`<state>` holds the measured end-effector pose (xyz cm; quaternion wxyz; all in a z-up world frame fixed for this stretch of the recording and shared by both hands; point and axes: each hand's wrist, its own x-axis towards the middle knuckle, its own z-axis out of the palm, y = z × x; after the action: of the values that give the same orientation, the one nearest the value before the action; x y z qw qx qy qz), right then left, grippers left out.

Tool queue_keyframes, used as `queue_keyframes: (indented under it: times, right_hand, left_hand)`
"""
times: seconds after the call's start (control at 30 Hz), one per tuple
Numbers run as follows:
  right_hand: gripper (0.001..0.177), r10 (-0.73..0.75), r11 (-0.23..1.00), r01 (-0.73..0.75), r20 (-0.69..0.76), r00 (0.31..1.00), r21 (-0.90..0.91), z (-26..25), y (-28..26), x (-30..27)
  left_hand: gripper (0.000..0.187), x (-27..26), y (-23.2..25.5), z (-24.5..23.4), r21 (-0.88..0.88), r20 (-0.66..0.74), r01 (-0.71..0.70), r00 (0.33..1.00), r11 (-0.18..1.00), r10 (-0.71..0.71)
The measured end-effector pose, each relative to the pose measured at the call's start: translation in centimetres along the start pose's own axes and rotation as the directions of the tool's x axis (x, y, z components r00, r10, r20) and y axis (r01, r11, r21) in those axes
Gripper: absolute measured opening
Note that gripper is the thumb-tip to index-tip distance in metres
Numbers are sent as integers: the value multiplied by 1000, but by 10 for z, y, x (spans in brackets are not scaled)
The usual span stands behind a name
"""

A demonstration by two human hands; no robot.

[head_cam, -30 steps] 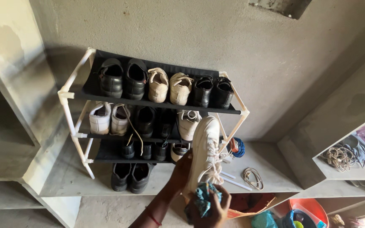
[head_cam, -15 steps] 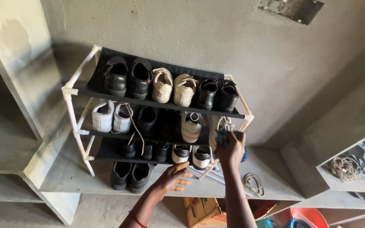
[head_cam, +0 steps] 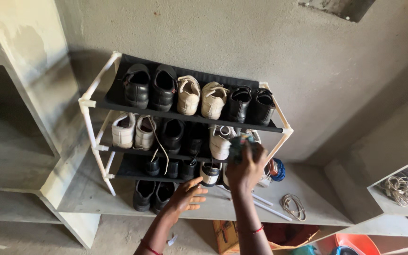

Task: The person wipes multiple pairs of shoes on a three-tier shoe rack using a cloth. They handle each shoe individually, wiping the exterior surfaces before returning them to the rack.

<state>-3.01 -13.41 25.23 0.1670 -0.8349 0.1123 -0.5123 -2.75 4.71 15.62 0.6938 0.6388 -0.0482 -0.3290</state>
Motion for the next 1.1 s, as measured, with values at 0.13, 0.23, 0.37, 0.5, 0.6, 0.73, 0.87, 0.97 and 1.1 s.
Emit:
queue_keyframes:
  times: [0.13, 0.23, 0.37, 0.5, 0.6, 0.73, 0.87, 0.97, 1.1]
  right_hand:
    - [63, 32, 998, -17, 242, 970, -66, 30, -16, 6]
    - [66, 91, 994, -70, 298, 950, -82, 54, -15, 15]
    - [51, 264, 957, -288, 313, 912, 31, 42, -4, 7]
    - [50, 237, 959, -261, 189, 953, 113, -13, -9, -26]
    - [51, 476, 734, -596, 379, 794, 326, -61, -26, -67]
    - [52, 127, 908, -221, 268, 955, 357, -102, -41, -88]
    - [70, 148, 939, -213, 242, 959, 270, -119, -38, -45]
    - [72, 246, 810, -370, 310, 918, 455, -94, -40, -10]
    - [90, 63, 997, -40, 465, 883, -58, -36, -55, -6]
  left_hand:
    - [63, -3, 5, 9, 55, -5, 20, 1000, 998, -20]
    - [61, -6, 8, 13, 61, 29, 10, 1000, 998, -11]
    - [63, -15, 10, 13, 67, 48, -56, 997, 996, 53]
    - [71, -15, 19, 15, 1, 6, -109, 994, 994, 109]
    - [78, -9, 24, 16, -339, 105, -233, 954, 912, 282]
    - [81, 1, 12, 19, -709, 185, -209, 866, 673, 464]
    - [80, 9, 5, 15, -486, 146, -217, 935, 847, 323]
    - [82, 10, -10, 22, -442, 137, -319, 900, 838, 414]
    - [78, 18, -20, 32, -365, 55, -301, 938, 881, 343]
